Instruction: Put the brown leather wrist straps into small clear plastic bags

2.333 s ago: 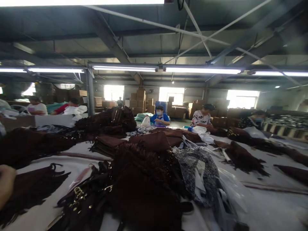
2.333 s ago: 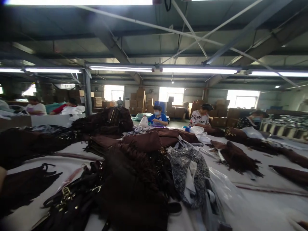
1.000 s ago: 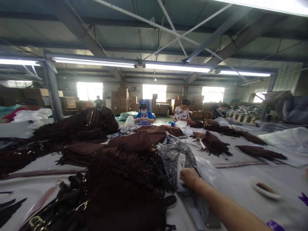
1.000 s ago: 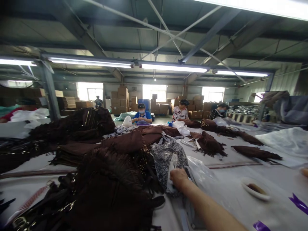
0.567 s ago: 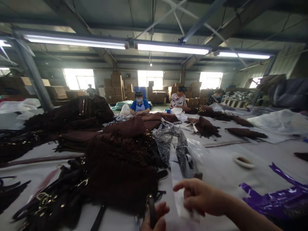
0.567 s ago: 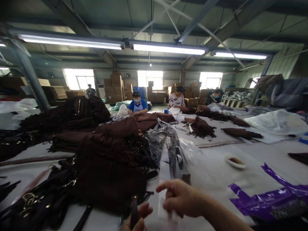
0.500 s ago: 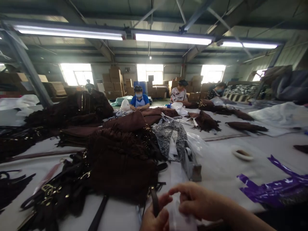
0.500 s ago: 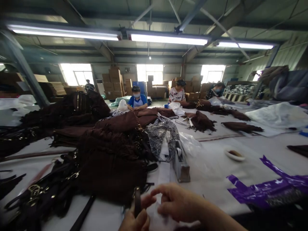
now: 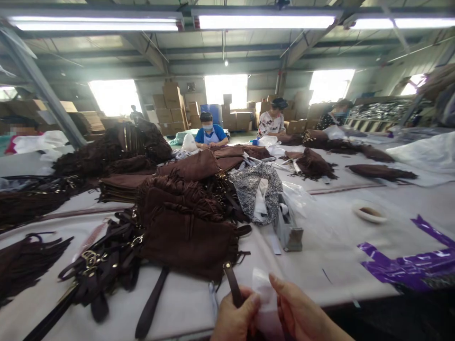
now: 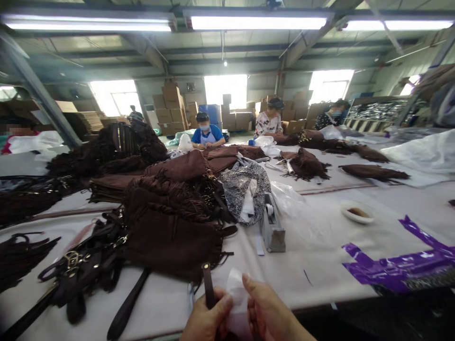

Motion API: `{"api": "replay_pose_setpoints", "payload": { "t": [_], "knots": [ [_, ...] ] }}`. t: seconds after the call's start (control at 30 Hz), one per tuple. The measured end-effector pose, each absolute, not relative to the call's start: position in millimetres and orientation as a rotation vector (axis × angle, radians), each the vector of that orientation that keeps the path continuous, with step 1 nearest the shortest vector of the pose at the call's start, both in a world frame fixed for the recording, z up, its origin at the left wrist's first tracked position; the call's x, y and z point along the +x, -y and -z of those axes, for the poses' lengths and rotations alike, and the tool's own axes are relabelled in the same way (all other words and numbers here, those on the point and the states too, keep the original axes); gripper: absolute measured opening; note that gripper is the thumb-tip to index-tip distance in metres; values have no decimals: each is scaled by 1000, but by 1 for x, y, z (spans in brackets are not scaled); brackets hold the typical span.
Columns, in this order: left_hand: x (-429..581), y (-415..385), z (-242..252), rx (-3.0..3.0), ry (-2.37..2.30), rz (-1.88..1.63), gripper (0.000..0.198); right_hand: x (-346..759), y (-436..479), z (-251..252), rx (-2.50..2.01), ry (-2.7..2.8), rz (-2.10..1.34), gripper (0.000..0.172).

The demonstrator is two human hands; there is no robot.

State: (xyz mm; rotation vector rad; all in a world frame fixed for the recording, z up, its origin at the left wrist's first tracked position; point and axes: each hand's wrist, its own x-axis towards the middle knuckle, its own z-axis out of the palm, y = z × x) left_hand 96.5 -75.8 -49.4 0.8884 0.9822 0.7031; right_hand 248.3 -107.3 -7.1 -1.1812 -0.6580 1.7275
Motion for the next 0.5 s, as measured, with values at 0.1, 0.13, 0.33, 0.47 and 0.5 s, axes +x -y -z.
{"api": "replay_pose_setpoints", "payload": {
  "t": [0.1,0.13,0.33,0.47,0.5],
  "knots": [
    [101,81,53,938,-977,-639,58,250,103,6,-1205,548,-1587,37],
    [101,82,53,937,-966,-631,59,254,101,6,-1264,580,-1520,36],
    [79,82,40,757,-768,-480,53,281,99,11,-1622,888,-1272,40],
    [66,68,16,672,-770,-581,43,273,111,14,-1661,941,-1344,41],
    [66,63,10,670,-794,-639,41,269,113,15,-1662,968,-1356,42]
  ]
}}
